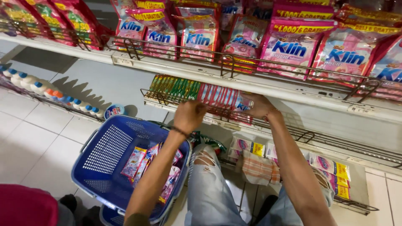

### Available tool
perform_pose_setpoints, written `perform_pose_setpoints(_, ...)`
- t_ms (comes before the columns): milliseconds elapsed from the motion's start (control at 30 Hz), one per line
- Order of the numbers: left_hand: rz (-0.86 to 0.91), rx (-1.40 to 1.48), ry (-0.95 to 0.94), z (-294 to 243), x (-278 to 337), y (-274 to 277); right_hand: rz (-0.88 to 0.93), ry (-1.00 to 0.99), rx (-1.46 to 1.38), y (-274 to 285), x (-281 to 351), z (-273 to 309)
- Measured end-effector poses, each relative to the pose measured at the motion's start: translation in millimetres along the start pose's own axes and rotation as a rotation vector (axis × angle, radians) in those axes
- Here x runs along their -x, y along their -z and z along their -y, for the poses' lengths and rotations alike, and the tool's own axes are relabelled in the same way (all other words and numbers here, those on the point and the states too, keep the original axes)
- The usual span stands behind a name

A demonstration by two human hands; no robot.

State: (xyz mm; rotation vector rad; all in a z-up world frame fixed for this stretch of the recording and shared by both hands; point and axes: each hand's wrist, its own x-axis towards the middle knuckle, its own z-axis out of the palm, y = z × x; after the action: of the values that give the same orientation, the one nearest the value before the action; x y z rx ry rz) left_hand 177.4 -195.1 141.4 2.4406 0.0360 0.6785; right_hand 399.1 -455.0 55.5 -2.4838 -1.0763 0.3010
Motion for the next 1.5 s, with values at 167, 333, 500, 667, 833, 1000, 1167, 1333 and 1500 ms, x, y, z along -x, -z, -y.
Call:
perform_pose_setpoints(167,-0.022,-0.085,0.154,30,43,48,-0.042,0.005,-0.013,5,9,8)
perform_pose_setpoints(333,-0.026,-0.125,0.316,71,77,77,-0.041,-0.024,-0.048,7,13,11)
perform_pose_setpoints(500,-0.128,-0.117,0.349,104,100,96,-0.032,-0.023,-0.025,7,13,9)
perform_pose_setpoints(667,-0.133,-0.145,0.421,137,115,120,-0.055,-0.001,-0.045,11,20,13)
perform_pose_setpoints(833,-0.125,-0.2,0.493,172,130,136,-0.096,-0.036,-0.095,30,37,50)
perform_pose_setpoints(1000,0.233,-0.413,0.648,254,153,132,-0.264,-0.177,-0.111,50,66,130)
perform_pose_setpoints(1167,0.544,-0.56,0.768,361,189,71,-0.45,0.209,-0.216,-1,81,203)
perform_pose_setpoints(1333,0.716,-0.579,0.872,380,210,33,-0.28,0.461,-0.356,-72,88,271)
perform_pose_setpoints(1500,0.74,-0.561,1.03,391,225,11,-0.148,0.671,-0.449,-146,85,309)
